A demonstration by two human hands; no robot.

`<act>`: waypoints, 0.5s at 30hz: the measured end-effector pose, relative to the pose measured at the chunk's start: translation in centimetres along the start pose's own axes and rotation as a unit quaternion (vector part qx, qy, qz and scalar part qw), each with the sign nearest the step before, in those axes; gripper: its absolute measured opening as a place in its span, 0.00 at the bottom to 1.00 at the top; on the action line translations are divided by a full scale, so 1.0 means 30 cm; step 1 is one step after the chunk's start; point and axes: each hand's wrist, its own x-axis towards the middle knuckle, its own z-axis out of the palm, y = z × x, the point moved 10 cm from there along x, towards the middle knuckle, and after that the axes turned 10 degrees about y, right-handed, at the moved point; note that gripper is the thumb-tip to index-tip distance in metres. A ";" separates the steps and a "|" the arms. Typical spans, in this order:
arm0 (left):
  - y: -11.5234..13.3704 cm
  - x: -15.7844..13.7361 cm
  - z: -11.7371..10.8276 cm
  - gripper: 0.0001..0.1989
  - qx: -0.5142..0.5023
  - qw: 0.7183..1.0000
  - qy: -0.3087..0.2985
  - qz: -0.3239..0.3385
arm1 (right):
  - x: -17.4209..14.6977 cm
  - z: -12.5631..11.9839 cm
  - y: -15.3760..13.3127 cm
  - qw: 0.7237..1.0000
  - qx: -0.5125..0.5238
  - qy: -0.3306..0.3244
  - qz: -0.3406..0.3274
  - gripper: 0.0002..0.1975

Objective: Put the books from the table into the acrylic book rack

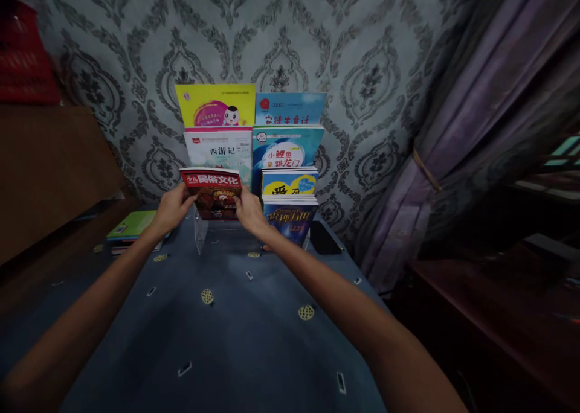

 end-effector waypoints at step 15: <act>0.060 0.010 -0.031 0.18 0.170 0.983 -0.050 -0.045 | -0.029 0.052 0.034 0.993 -0.106 -0.036 0.043 0.18</act>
